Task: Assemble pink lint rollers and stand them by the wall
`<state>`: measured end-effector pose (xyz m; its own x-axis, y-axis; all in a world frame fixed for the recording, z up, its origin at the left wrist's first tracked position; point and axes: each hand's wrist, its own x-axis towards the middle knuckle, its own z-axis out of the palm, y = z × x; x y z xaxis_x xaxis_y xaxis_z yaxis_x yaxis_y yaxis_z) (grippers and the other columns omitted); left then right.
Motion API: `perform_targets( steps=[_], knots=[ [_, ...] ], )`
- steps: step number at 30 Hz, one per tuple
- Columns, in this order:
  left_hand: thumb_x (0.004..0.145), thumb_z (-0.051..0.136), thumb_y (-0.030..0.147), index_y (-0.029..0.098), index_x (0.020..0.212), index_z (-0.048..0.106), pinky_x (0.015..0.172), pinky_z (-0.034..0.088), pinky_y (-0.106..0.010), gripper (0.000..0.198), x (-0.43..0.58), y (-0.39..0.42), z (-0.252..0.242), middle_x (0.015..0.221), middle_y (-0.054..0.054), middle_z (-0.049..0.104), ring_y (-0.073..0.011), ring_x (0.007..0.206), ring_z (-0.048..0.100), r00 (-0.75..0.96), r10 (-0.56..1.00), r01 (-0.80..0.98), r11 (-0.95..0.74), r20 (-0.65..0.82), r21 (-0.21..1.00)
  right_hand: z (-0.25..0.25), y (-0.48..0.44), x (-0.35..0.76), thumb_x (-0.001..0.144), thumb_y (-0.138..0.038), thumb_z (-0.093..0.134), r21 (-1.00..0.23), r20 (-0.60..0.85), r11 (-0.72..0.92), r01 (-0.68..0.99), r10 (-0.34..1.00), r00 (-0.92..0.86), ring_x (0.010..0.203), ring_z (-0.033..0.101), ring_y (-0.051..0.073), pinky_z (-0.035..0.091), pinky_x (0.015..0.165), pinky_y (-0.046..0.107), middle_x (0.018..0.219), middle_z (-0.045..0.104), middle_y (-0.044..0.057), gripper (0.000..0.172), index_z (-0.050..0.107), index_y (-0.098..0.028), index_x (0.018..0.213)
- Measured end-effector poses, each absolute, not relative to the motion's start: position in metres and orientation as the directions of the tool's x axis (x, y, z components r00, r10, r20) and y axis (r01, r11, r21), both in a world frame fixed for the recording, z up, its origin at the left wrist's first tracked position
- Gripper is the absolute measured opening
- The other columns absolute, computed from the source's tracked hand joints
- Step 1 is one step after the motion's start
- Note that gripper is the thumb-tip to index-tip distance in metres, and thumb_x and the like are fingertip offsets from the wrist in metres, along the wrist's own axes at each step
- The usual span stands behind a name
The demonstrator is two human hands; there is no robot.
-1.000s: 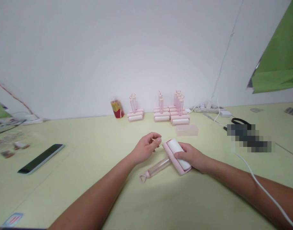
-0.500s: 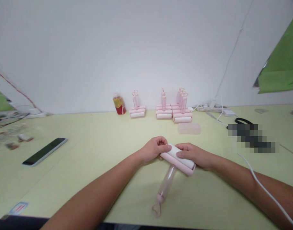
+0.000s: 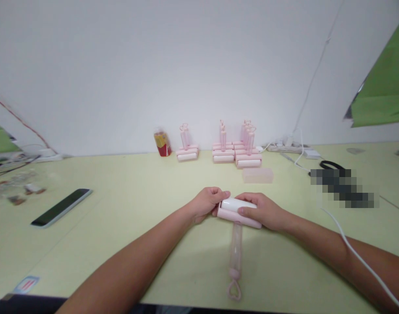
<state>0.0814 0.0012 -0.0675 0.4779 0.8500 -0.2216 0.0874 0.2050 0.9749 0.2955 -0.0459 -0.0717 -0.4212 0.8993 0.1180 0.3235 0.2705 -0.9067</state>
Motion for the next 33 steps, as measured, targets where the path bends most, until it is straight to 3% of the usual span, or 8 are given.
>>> perform_targets(
  steps=[8,21,27,33],
  knots=[
    [0.071,0.07,0.039,0.02,0.066,0.045,0.033,0.016,-0.019,0.032,0.089,0.004,-0.06,0.048,0.008,0.039,-0.006,0.036,0.033,0.41,0.874,0.109,0.237,-0.261,0.965,-0.074,-0.043,0.288,0.084,-0.041,0.064,-0.898,0.175,0.302,0.319,0.912,-0.37,0.092,0.064,0.026,0.046,0.083,0.034,0.102,0.072,0.006,0.035,0.071,-0.016,0.107],
    [0.069,0.068,0.036,0.019,0.066,0.048,0.036,0.017,-0.022,0.026,0.085,0.007,-0.057,0.048,0.007,0.042,-0.0074,0.037,0.035,0.407,0.86,0.145,0.272,-0.308,0.951,-0.078,-0.04,0.285,0.086,-0.044,0.062,-0.895,0.211,0.321,0.31,0.917,-0.339,0.09,0.065,0.025,0.047,0.082,0.033,0.1,0.074,0.006,0.034,0.073,-0.016,0.103],
    [0.071,0.071,0.051,0.017,0.068,0.051,0.041,0.025,-0.023,0.039,0.084,0.01,-0.065,0.052,0.004,0.048,-0.0086,0.041,0.04,0.382,0.881,0.128,0.247,-0.277,0.961,-0.082,-0.038,0.281,0.086,-0.041,0.062,-0.878,0.227,0.317,0.358,0.935,-0.272,0.091,0.066,0.027,0.047,0.084,0.036,0.1,0.075,0.006,0.033,0.074,-0.016,0.103],
    [0.074,0.065,0.067,0.016,0.065,0.051,0.042,0.023,-0.023,0.053,0.085,0.013,-0.072,0.051,0.005,0.045,-0.007,0.041,0.036,0.348,0.917,0.112,0.167,-0.196,0.98,-0.085,-0.035,0.278,0.087,-0.04,0.06,-0.872,0.202,0.271,0.408,0.958,-0.205,0.089,0.067,0.026,0.047,0.081,0.036,0.099,0.075,0.006,0.032,0.073,-0.017,0.104]
  ],
)
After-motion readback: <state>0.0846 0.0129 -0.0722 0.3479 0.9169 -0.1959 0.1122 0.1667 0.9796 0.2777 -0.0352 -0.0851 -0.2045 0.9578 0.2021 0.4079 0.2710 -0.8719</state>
